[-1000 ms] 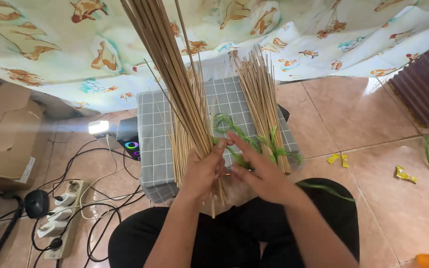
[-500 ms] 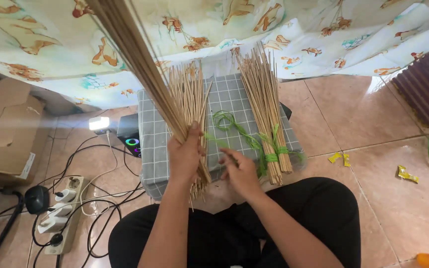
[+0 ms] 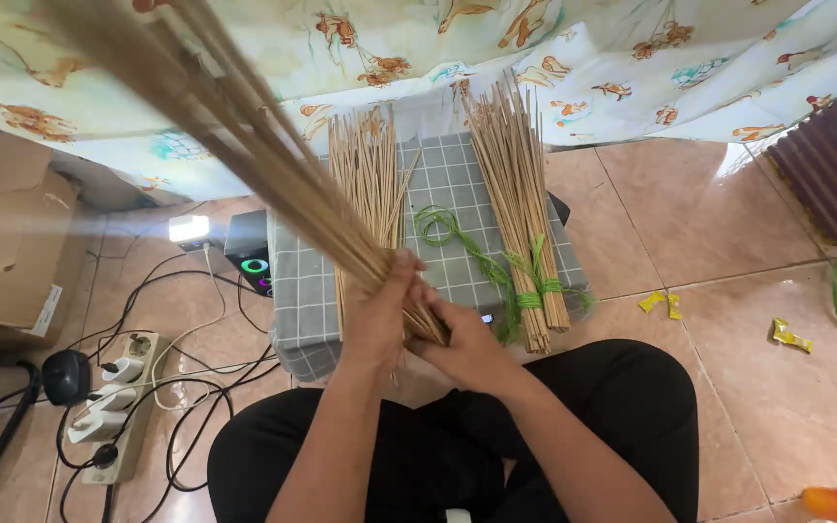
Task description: Gathering thin wooden sticks into bundles and securing them with green plastic strips.
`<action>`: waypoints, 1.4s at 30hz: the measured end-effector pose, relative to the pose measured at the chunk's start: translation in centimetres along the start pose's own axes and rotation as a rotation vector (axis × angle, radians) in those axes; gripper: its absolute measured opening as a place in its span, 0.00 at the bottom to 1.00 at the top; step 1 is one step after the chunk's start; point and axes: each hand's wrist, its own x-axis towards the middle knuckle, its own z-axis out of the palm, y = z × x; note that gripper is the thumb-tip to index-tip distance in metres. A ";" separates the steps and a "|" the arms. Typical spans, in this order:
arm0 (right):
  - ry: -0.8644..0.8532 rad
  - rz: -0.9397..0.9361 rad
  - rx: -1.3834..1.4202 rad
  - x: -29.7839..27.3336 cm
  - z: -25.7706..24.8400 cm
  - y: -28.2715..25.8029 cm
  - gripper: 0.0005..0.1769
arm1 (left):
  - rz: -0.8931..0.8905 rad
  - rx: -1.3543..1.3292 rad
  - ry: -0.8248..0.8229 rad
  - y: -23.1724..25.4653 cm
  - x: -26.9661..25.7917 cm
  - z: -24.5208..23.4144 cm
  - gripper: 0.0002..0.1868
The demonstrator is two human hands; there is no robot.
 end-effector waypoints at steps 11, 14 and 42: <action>-0.012 0.102 0.141 -0.5 -0.5 -1.6 0.01 | -0.119 0.171 -0.175 1.2 -1.2 2.4 0.15; 0.028 0.124 0.161 -0.2 -0.7 -2.8 0.04 | -0.144 0.253 -0.231 1.9 -1.1 2.3 0.14; 0.049 0.271 -0.127 -0.9 -2.4 0.9 0.16 | -0.086 -0.508 -0.063 -2.3 1.1 -0.7 0.17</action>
